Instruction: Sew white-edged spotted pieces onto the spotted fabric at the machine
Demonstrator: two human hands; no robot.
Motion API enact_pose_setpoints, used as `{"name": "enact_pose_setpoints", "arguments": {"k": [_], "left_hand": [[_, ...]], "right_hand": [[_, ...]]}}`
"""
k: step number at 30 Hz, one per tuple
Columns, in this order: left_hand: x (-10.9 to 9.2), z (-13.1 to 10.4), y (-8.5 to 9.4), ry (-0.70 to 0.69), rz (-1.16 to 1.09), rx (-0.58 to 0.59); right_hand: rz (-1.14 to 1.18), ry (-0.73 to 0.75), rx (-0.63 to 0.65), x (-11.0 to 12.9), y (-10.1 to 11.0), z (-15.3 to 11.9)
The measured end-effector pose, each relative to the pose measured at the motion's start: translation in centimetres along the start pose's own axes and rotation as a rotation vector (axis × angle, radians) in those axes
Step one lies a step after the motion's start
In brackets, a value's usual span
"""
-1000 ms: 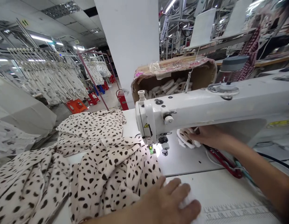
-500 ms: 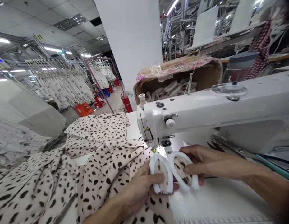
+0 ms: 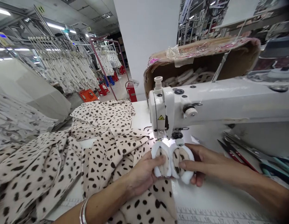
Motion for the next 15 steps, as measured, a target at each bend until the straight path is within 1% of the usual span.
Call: {"name": "enact_pose_setpoints", "arguments": {"k": [7, 11, 15], "left_hand": [[-0.1, -0.3, -0.8, 0.113, -0.115, 0.092], [0.1, -0.1, -0.6, 0.13, -0.169, 0.112], [0.3, -0.1, -0.5, 0.134, -0.198, 0.123]], "right_hand": [[0.107, 0.054, 0.164, 0.7, -0.5, -0.3], [0.117, 0.078, 0.201, 1.1, -0.6, -0.4], [0.131, 0.071, 0.239, 1.1, -1.0, -0.5]]}}
Point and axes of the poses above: each hand's wrist, its own z-axis towards the middle knuckle, its own y-axis out of the back of the hand, x = y × z, the point moved 10 cm from there along z, towards the middle knuckle, and after that the axes turned 11 degrees about -x, right-handed, at the moved point
